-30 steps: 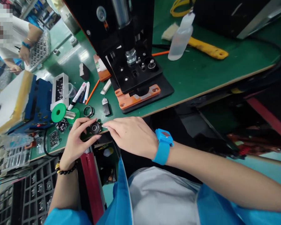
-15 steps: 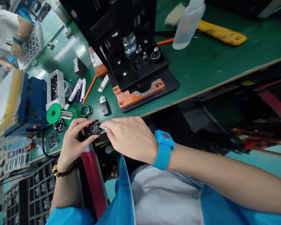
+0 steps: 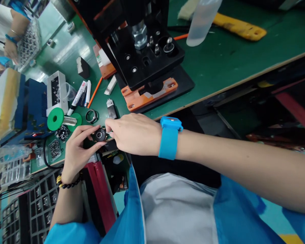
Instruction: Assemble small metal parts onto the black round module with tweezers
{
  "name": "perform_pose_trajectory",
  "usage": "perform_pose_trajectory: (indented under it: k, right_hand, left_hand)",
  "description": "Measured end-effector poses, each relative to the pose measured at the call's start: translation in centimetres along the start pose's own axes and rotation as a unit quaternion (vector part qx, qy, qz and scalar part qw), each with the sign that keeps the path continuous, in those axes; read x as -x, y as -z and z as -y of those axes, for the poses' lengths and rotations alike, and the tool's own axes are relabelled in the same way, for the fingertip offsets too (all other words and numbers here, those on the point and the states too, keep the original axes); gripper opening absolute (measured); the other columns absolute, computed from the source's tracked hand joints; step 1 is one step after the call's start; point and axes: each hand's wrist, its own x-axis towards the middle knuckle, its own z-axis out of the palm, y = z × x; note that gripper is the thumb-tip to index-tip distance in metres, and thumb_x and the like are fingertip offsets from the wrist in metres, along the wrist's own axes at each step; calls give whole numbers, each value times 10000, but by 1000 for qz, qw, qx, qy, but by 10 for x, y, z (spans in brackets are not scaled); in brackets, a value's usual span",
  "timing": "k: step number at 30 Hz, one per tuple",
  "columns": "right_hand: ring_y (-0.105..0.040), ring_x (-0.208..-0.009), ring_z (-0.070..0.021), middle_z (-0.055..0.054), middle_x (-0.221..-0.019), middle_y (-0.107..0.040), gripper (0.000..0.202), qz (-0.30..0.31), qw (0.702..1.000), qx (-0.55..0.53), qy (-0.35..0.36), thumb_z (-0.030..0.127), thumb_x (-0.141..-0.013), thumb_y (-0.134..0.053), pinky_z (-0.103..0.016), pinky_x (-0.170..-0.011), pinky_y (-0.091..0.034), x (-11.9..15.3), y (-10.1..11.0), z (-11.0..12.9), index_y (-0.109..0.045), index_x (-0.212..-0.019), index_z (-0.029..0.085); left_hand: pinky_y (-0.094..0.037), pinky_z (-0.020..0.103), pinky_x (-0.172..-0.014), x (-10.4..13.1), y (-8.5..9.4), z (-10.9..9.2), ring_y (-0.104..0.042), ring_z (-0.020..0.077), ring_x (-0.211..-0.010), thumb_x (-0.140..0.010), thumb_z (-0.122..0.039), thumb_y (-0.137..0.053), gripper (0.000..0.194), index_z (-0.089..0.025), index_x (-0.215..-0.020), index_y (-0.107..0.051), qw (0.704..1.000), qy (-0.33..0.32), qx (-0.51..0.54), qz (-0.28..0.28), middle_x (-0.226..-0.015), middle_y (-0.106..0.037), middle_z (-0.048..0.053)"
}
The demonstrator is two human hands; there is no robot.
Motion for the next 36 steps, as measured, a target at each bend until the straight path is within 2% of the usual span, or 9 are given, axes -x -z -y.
perform_pose_trajectory:
  k: [4, 8, 11, 17, 20, 25, 29, 33, 36]
  right_hand:
    - [-571, -833, -214, -9, -915, -676, 215, 3, 1000, -1, -14, 254, -1079, -478, -331, -694, -284, -5, -1, 2, -631, -1230, 262]
    - [-555, -756, -229, -17, -813, -637, 195, -44, 998, 47, -7, 295, -1090, -458, -342, -656, -243, -7, -13, 4, -628, -1172, 247]
    - [-588, -731, -247, -17, -843, -676, 222, -72, 991, 109, 19, 293, -1090, -419, -353, -619, -202, -6, -20, 3, -614, -1188, 248]
    - [-661, -767, -266, -11, -871, -708, 256, -71, 982, 171, 32, 313, -1115, -369, -356, -579, -185, -4, -24, 2, -593, -1216, 241]
    - [-678, -787, -279, -18, -860, -708, 251, -74, 982, 167, 40, 304, -1108, -390, -355, -582, -194, -4, -22, 2, -591, -1238, 226]
    - [-704, -902, -316, -54, -934, -726, 263, -41, 990, 134, -7, 332, -1127, -411, -356, -634, -217, -5, -15, 7, -582, -1259, 180]
    - [-706, -903, -344, -119, -899, -708, 338, -42, 984, 174, -19, 348, -1121, -374, -363, -624, -180, -7, -10, 12, -636, -1163, 138]
    - [-709, -963, -380, -165, -899, -702, 384, -35, 981, 191, -8, 317, -1072, -371, -369, -617, -173, -11, -7, 14, -696, -970, 138]
    - [-703, -928, -357, -152, -876, -696, 348, -35, 977, 211, 9, 314, -1066, -394, -366, -606, -187, -13, -9, 13, -680, -957, 148]
  left_hand:
    - [-519, 197, -918, 0, 0, -2, -592, 64, -948, -858, -323, -873, 538, -159, -1349, -724, 1000, 0, -8, -7, -1188, -673, 41]
    - [-517, 186, -916, -2, 2, -2, -606, 61, -941, -849, -345, -879, 529, -149, -1321, -744, 1000, -2, -11, -7, -1146, -675, 39]
    - [-512, 190, -896, -2, 2, 0, -599, 60, -927, -835, -357, -887, 543, -147, -1316, -751, 1000, -1, -2, -10, -1114, -674, 34]
    - [-520, 215, -872, -1, -4, 4, -600, 73, -920, -820, -342, -898, 545, -145, -1308, -757, 999, -1, 17, -29, -1096, -673, 41]
    - [-527, 227, -863, 0, -4, 3, -599, 80, -916, -821, -342, -898, 552, -155, -1319, -749, 999, 1, 16, -30, -1105, -671, 41]
    - [-548, 244, -947, 6, -2, -6, -632, 99, -994, -878, -328, -858, 545, -126, -1364, -720, 999, 22, -7, -22, -1233, -674, 75]
    - [-549, 280, -1051, 8, 3, -13, -664, 145, -1167, -930, -309, -798, 504, -143, -1396, -705, 998, 51, -25, -8, -1308, -678, 75]
    - [-587, 297, -1006, 3, 9, -13, -690, 137, -1068, -900, -370, -832, 502, -176, -1355, -743, 997, 74, -1, 12, -1276, -707, 49]
    - [-600, 286, -955, -1, 11, -10, -697, 128, -1007, -868, -383, -862, 507, -193, -1328, -763, 998, 64, 8, 16, -1234, -725, 41]
